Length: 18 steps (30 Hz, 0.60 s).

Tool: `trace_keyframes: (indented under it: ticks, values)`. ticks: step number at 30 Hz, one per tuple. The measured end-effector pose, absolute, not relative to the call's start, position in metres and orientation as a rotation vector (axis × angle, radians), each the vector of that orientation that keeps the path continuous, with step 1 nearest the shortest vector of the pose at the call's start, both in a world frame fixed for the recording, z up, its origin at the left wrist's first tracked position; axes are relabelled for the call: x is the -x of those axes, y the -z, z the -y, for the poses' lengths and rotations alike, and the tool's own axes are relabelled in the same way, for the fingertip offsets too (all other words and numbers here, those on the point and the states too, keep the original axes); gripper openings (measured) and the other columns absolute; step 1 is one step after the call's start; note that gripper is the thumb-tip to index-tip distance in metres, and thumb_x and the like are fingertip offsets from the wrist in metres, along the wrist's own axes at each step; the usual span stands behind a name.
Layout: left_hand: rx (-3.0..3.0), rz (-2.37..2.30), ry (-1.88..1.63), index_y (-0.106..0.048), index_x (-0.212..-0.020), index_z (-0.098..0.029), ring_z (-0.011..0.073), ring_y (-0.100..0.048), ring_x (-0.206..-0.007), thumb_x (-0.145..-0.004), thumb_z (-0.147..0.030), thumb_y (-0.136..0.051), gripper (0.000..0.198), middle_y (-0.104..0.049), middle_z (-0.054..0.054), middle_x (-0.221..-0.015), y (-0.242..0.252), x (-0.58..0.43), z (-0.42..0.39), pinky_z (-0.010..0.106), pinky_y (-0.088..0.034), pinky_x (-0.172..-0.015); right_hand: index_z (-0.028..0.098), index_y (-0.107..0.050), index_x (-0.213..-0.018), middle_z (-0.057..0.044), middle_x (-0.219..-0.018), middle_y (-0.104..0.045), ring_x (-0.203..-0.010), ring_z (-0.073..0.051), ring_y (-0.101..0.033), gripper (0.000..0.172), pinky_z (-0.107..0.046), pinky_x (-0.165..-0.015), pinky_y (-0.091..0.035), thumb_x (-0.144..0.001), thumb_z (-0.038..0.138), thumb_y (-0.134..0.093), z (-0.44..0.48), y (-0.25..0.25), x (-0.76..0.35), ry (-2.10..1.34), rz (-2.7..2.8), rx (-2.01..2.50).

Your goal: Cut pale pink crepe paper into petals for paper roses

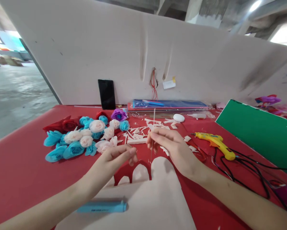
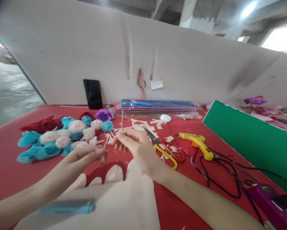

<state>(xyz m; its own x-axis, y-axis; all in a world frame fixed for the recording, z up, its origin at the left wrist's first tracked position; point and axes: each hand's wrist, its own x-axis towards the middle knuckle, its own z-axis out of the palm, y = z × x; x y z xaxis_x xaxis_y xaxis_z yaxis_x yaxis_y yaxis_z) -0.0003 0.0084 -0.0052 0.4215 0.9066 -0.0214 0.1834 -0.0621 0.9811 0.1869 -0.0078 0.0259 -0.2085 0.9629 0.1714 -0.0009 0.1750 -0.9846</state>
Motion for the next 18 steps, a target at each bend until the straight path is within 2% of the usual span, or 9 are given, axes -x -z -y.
trace_keyframes:
  ticks: [3, 5, 7, 8, 9, 12, 14, 18]
  values:
    - [-1.524, -0.951, -0.907, -0.061, -0.089, -0.024, 0.0154, -0.058, -0.064, -0.084, -0.038, -0.056, 0.016, -0.059, -0.005, -0.061, 0.002, 0.002, -0.012, 0.025, -0.049, -0.069, 0.018, -0.065, -0.074, 0.002, -0.062, -0.055, -0.059, -0.011, -0.049, 0.02, -0.026, -0.059, -0.038, -0.087, 0.025, -0.051, 0.011, -0.023, -0.184, -1.296, 1.604, 1.022]
    - [-1.565, -0.947, -0.966, -0.058, -0.102, -0.026, 0.0163, -0.062, -0.071, -0.077, -0.035, -0.062, 0.027, -0.065, -0.003, -0.08, 0.0, 0.005, -0.017, 0.024, -0.051, -0.067, 0.018, -0.065, -0.084, 0.003, -0.06, -0.051, -0.055, -0.01, -0.045, 0.018, -0.025, -0.055, -0.036, -0.087, 0.021, -0.047, 0.013, -0.02, -0.181, -1.316, 1.651, 1.044]
    - [-1.647, -0.979, -0.941, -0.061, -0.096, -0.024, 0.0192, -0.064, -0.083, -0.073, -0.034, -0.067, 0.025, -0.066, 0.001, -0.096, -0.003, 0.008, -0.023, 0.025, -0.052, -0.071, 0.019, -0.062, -0.095, 0.005, -0.058, -0.047, -0.052, -0.009, -0.041, 0.021, -0.024, -0.052, -0.034, -0.087, 0.017, -0.042, 0.015, -0.016, -0.179, -1.325, 1.649, 1.072]
    - [-1.709, -1.008, -0.895, -0.063, -0.088, -0.023, 0.0203, -0.064, -0.084, -0.074, -0.036, -0.067, 0.019, -0.067, 0.001, -0.095, -0.003, 0.01, -0.025, 0.025, -0.051, -0.072, 0.018, -0.06, -0.1, 0.006, -0.058, -0.046, -0.051, -0.009, -0.039, 0.023, -0.023, -0.05, -0.032, -0.087, 0.016, -0.041, 0.016, -0.015, -0.178, -1.331, 1.639, 1.09]
    - [-1.778, -1.036, -0.839, -0.064, -0.08, -0.023, 0.0207, -0.063, -0.081, -0.075, -0.038, -0.065, 0.016, -0.068, 0.002, -0.088, -0.003, 0.012, -0.027, 0.025, -0.05, -0.07, 0.018, -0.057, -0.106, 0.007, -0.058, -0.044, -0.05, -0.009, -0.038, 0.026, -0.022, -0.048, -0.031, -0.087, 0.016, -0.041, 0.017, -0.014, -0.178, -1.338, 1.63, 1.108]
    - [-1.957, -1.092, -0.694, -0.064, -0.065, -0.022, 0.0202, -0.061, -0.067, -0.082, -0.041, -0.055, 0.028, -0.067, 0.002, -0.067, 0.001, 0.02, -0.027, 0.026, -0.046, -0.063, 0.021, -0.051, -0.117, 0.009, -0.054, -0.039, -0.048, -0.009, -0.035, 0.033, -0.021, -0.046, -0.029, -0.086, 0.016, -0.04, 0.023, -0.012, -0.177, -1.329, 1.624, 1.154]
    - [-2.062, -1.056, -0.632, -0.068, -0.071, -0.022, 0.0204, -0.062, -0.069, -0.085, -0.037, -0.05, 0.027, -0.069, 0.003, -0.071, 0.008, 0.027, -0.022, 0.027, -0.046, -0.065, 0.023, -0.055, -0.112, 0.008, -0.051, -0.036, -0.048, -0.01, -0.033, 0.032, -0.021, -0.045, -0.027, -0.085, 0.016, -0.04, 0.03, -0.007, -0.179, -1.297, 1.645, 1.191]
    - [-2.395, -0.937, -0.569, -0.07, -0.099, -0.029, 0.0212, -0.063, -0.086, -0.088, -0.03, -0.052, 0.021, -0.071, 0.002, -0.092, 0.028, 0.039, -0.009, 0.028, -0.047, -0.077, 0.021, -0.065, -0.096, 0.006, -0.052, -0.037, -0.045, -0.009, -0.032, 0.025, -0.022, -0.041, -0.022, -0.088, 0.021, -0.041, 0.051, 0.013, -0.182, -1.232, 1.73, 1.304]
